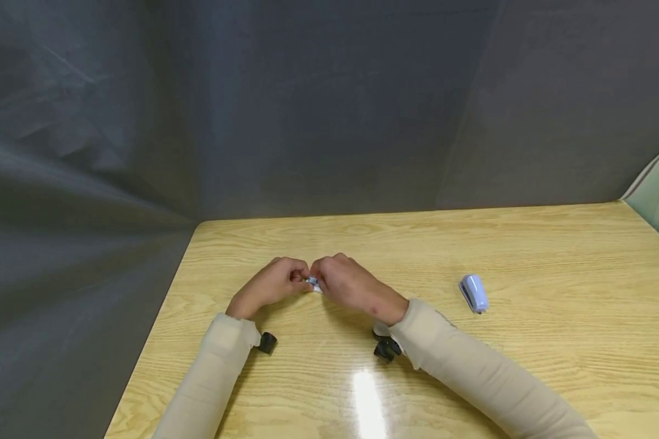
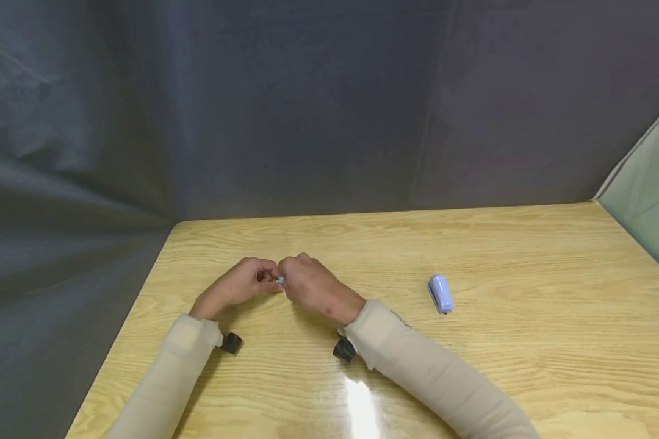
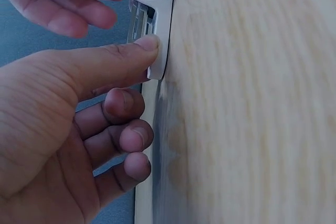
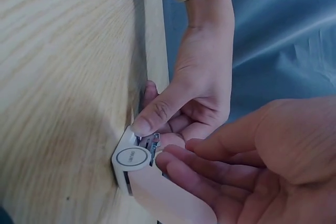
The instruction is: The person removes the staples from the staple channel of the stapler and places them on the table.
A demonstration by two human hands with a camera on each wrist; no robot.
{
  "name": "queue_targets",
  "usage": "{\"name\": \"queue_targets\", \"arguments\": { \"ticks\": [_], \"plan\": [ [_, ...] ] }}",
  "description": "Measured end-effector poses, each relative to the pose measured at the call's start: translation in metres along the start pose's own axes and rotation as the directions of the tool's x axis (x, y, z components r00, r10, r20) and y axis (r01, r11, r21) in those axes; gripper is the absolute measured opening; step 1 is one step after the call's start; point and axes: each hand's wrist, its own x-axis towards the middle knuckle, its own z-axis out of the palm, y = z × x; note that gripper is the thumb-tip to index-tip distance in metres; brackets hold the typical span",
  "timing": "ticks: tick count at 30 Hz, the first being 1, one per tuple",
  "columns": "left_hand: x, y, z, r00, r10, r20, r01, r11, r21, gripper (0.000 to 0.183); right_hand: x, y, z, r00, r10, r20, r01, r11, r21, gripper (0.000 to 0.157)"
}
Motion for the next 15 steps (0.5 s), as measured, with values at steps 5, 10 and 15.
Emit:
{"name": "queue_targets", "arguments": {
  "ticks": [5, 10, 15],
  "plan": [
    [-0.0008, 0.0023, -0.0007, 1.000, 0.007, -0.004, -0.007, 1.000, 0.021, 0.006, 0.0024, 0.0013, 0.0020, 1.000, 0.000, 0.016, 0.000, 1.000, 0.006, 0.025],
    [-0.0014, 0.0053, -0.0008, 1.000, -0.001, -0.004, 0.001, 1.000, 0.016, 0.005, 0.0040, 0.0021, 0.0026, 1.000, -0.002, 0.027, 0.002, 1.000, -0.005, 0.027],
    [-0.0019, 0.0053, -0.0002, 1.000, -0.010, -0.006, 0.010, 1.000, 0.008, 0.004, 0.0037, 0.0027, 0.0022, 1.000, -0.019, 0.018, 0.019, 1.000, -0.011, 0.026]
  ]
}}
